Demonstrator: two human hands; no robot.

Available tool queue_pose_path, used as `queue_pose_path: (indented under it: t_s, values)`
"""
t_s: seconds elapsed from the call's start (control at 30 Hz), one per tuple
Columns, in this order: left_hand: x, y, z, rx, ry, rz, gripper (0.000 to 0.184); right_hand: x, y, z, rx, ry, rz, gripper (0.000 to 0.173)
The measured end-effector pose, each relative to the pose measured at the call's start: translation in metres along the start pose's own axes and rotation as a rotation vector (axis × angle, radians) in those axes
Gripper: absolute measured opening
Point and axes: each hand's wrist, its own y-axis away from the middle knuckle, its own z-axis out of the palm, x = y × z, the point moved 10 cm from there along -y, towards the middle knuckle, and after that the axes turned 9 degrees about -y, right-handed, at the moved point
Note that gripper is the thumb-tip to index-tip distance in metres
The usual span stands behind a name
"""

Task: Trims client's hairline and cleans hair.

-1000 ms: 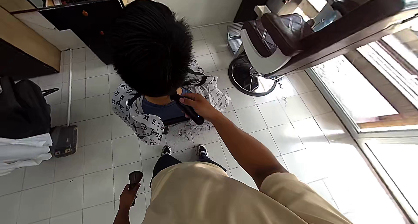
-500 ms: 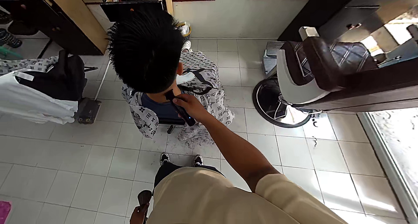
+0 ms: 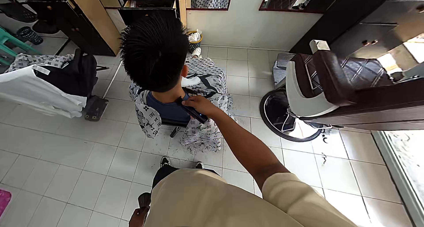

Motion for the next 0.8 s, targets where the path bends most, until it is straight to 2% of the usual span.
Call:
queue_pose_path:
  t_s: [0.03,0.1,0.27,0.4,0.53,0.7,0.8]
  values:
    - [-0.01,-0.007,0.008,-0.093,-0.007,-0.093,0.058,0.0,-0.002,-0.002,0.005,-0.016,0.007,0.037]
    - [-0.011,-0.004,0.011,-0.136,-0.044,-0.176,0.055,0.002,-0.006,-0.003,0.015,-0.031,0.016,0.038]
    - [-0.028,-0.021,0.019,-0.096,-0.092,-0.135,0.054,-0.008,-0.007,-0.002,0.008,-0.102,-0.096,0.034]
    - [-0.014,-0.004,0.012,-0.125,-0.078,-0.15,0.05,-0.008,-0.01,-0.004,0.019,-0.073,-0.089,0.032]
    - [-0.012,-0.003,0.013,-0.116,-0.05,-0.141,0.048,-0.019,-0.006,-0.003,-0.024,-0.155,-0.188,0.03]
    - [0.005,0.011,0.005,-0.136,-0.082,-0.152,0.047,-0.018,-0.008,-0.009,-0.008,0.009,-0.119,0.03]
    - [-0.002,0.006,0.01,-0.148,-0.092,-0.145,0.047,-0.026,-0.007,-0.007,-0.046,-0.072,-0.201,0.028]
